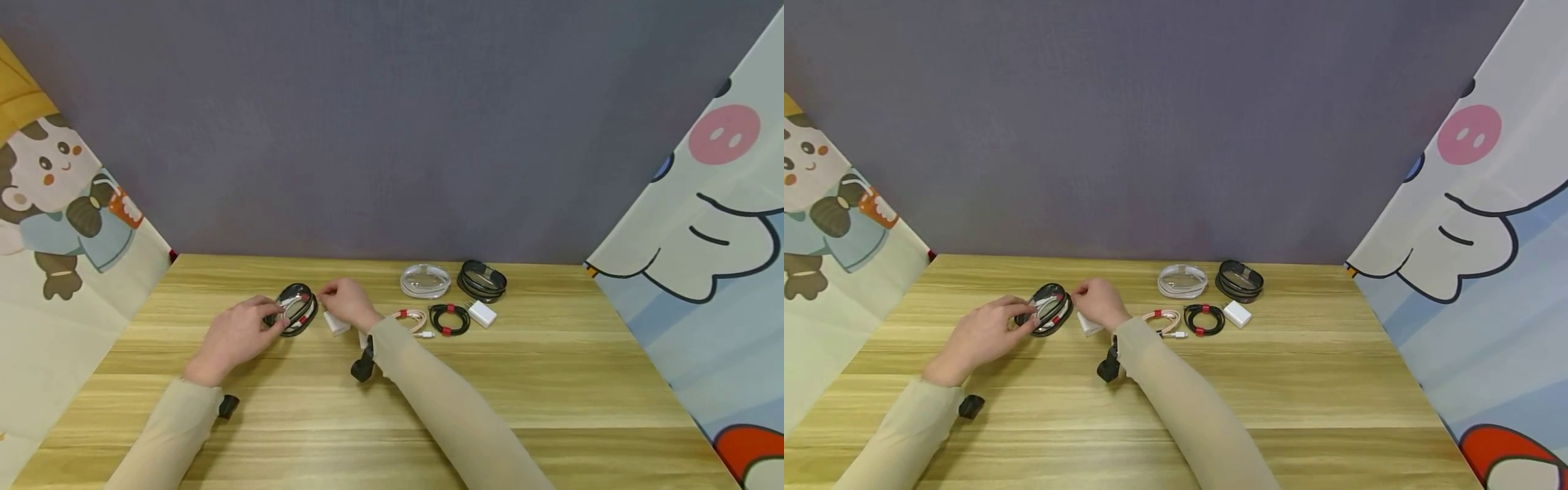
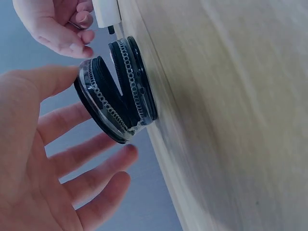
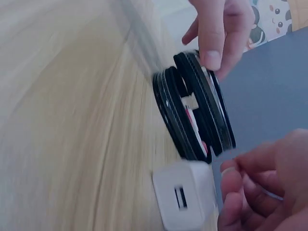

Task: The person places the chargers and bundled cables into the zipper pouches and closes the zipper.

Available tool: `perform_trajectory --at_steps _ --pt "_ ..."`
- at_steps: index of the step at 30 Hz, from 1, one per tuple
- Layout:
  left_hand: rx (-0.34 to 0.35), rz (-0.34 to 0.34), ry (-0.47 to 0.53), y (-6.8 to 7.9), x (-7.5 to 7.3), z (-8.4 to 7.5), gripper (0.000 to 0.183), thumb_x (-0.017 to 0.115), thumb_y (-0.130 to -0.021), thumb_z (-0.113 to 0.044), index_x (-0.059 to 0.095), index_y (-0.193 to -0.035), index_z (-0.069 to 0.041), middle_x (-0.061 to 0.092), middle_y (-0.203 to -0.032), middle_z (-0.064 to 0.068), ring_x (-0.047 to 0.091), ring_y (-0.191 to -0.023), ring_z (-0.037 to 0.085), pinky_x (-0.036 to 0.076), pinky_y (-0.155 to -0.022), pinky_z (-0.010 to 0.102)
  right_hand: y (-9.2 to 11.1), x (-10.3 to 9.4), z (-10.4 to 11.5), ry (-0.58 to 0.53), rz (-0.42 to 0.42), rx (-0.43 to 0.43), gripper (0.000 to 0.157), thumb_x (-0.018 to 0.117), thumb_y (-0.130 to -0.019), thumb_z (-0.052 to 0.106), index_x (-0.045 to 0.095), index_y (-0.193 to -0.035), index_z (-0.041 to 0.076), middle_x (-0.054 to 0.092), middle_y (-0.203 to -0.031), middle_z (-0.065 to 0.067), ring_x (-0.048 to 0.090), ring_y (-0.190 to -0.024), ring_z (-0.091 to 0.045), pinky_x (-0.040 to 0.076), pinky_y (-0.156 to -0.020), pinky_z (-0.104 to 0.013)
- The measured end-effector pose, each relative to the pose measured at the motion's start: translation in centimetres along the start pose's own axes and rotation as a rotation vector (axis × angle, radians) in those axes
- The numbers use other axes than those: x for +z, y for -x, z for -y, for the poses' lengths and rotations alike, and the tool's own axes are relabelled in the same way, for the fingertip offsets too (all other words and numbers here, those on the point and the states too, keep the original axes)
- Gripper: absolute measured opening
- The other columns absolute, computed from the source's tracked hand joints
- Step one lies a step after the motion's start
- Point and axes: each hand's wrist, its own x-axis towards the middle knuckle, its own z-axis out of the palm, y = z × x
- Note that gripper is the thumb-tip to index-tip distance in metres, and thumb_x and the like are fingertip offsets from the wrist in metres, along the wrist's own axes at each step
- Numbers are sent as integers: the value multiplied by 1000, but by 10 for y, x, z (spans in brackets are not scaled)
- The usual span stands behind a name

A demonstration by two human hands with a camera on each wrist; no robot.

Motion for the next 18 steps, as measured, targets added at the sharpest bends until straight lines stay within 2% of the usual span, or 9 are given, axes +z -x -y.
perform_trajectory --at_steps 2,8,11,18 --pt "5 -5 -3 -1 1 1 36 64 -94 -38 75 -114 -9 64 -122 15 68 -92 31 56 -69 54 1 -4 -5 -22 10 -31 19 63 -99 17 75 -110 7 71 -96 -2 61 -68 -10 52 -57 -22" --pt "0 5 -2 -4 1 0 40 65 -94 -40 73 -120 -10 58 -134 22 61 -111 44 54 -76 61 3 -16 -17 66 59 -155 18 65 -97 15 75 -111 9 71 -101 0 61 -83 -9 50 -71 -20" --pt "2 20 2 -6 2 -1 42 65 -94 -40 71 -123 -11 56 -137 23 60 -113 45 53 -77 62 4 -20 -22 96 95 -176 20 68 -95 14 74 -113 9 71 -104 0 62 -87 -10 51 -77 -21" --pt "10 52 1 -8 6 -1 41 68 -92 -41 72 -122 -13 55 -138 23 60 -114 45 53 -78 62 10 -26 -28 143 168 -226 37 77 -86 11 71 -123 13 66 -126 -1 61 -113 -19 48 -96 -29"
